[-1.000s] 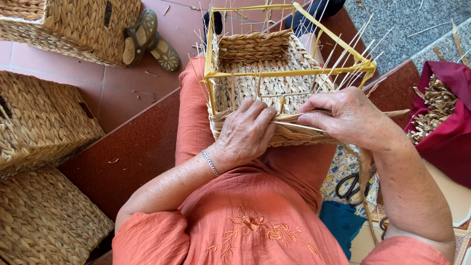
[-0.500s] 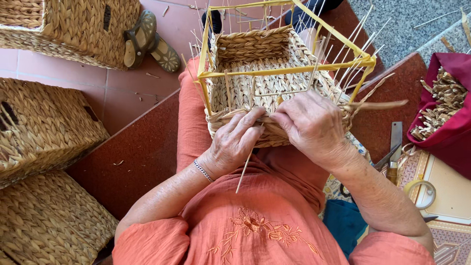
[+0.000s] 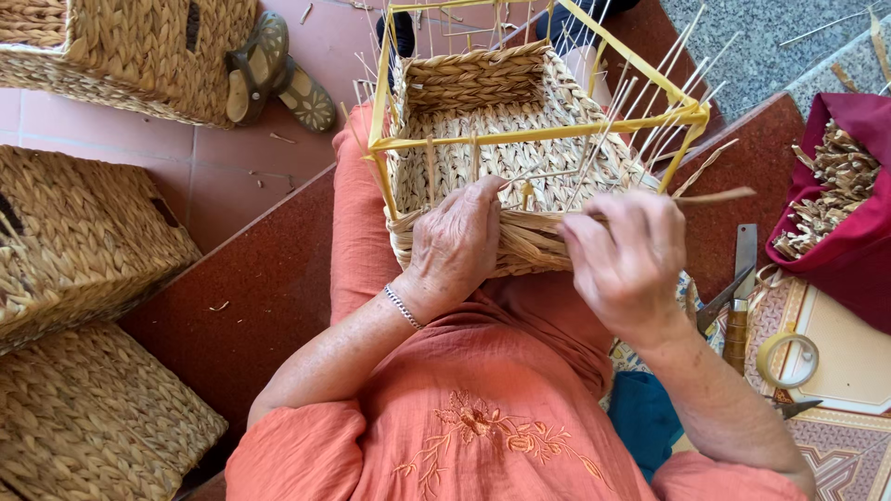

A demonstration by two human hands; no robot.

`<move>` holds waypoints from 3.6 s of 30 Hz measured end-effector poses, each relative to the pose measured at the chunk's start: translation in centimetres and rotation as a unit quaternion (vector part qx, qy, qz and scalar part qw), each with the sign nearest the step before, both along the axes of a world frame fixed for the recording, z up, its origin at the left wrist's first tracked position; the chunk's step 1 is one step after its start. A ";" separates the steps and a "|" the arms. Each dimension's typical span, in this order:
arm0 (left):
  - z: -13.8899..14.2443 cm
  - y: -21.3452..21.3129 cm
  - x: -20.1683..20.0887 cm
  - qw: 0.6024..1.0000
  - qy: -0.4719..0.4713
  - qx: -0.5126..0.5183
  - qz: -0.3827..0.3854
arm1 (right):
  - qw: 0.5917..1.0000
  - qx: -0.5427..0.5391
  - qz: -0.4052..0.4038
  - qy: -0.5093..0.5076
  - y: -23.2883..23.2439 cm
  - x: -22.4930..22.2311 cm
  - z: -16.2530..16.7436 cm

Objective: The person weaves dried plant strips into a rectangular basket frame, threading the material over and under vertical stakes to build up the sides. The basket is held on the lap while the hands continuously interlace the strips around the frame.

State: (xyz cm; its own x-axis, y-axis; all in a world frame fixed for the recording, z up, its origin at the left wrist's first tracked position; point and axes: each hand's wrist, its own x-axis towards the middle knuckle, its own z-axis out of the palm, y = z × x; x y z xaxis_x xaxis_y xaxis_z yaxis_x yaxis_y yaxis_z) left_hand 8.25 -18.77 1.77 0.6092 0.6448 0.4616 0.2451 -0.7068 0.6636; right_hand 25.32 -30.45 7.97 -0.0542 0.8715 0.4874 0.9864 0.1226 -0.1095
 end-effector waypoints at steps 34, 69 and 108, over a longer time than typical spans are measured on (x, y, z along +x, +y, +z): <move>2.6 0.5 -0.3 0.992 -0.018 -0.114 -0.057 | 0.928 -0.288 -0.162 0.173 -14.4 3.4 4.6; 5.4 13.9 -5.5 0.963 -0.115 -0.237 -0.061 | 0.992 0.058 0.033 0.104 1.1 -2.0 -1.4; 3.5 19.0 12.4 0.850 0.496 -0.155 -0.087 | 0.982 0.044 0.039 0.182 0.3 -3.9 -2.6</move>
